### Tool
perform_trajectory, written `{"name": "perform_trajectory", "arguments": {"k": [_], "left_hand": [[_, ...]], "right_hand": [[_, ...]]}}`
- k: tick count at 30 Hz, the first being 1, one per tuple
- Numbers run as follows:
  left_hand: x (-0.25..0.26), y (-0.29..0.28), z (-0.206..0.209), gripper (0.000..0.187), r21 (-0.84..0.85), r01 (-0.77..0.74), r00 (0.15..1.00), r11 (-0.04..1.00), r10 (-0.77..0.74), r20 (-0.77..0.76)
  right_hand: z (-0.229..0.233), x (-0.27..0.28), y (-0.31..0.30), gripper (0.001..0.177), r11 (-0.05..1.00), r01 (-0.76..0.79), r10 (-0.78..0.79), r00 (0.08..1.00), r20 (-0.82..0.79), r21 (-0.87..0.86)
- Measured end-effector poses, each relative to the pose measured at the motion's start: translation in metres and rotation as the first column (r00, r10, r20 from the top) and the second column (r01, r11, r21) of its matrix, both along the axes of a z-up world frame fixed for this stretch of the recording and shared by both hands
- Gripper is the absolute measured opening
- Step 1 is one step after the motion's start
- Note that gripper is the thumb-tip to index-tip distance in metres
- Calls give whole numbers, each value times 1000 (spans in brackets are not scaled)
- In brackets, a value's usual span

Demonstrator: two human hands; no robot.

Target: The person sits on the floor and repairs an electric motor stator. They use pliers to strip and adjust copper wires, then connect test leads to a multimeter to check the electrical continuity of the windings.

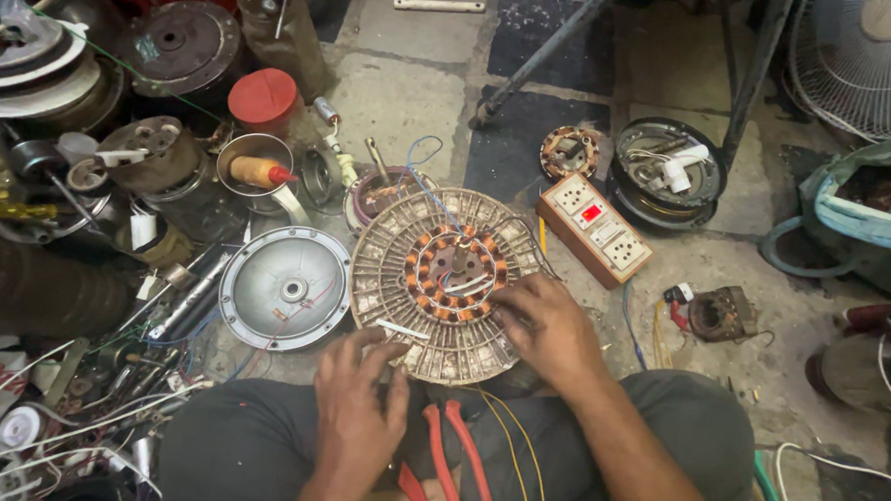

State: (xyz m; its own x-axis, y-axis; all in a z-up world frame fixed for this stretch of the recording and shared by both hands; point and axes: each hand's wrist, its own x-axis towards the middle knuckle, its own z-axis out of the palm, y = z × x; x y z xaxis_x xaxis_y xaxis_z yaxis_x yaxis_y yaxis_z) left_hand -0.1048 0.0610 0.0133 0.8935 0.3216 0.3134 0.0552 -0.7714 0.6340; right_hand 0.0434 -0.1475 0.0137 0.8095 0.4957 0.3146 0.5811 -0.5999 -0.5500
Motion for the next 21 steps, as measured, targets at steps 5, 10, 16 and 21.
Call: {"name": "perform_trajectory", "arguments": {"k": [5,10,16,21], "left_hand": [[-1,13,5,26,8,-106,994,994,105,13],[-1,37,11,29,59,-159,982,986,164,-94],[29,34,8,33,242,223,975,944,-211,-73],[45,29,-1,26,315,324,938,892,-260,-229]], "right_hand": [[-1,1,4,22,1000,6,-6,998,57,-5],[-4,5,4,19,999,-28,31,993,117,-25],[-8,5,4,15,999,2,-3,999,-39,-33],[-7,5,4,11,979,-4,22,996,-88,205]]}}
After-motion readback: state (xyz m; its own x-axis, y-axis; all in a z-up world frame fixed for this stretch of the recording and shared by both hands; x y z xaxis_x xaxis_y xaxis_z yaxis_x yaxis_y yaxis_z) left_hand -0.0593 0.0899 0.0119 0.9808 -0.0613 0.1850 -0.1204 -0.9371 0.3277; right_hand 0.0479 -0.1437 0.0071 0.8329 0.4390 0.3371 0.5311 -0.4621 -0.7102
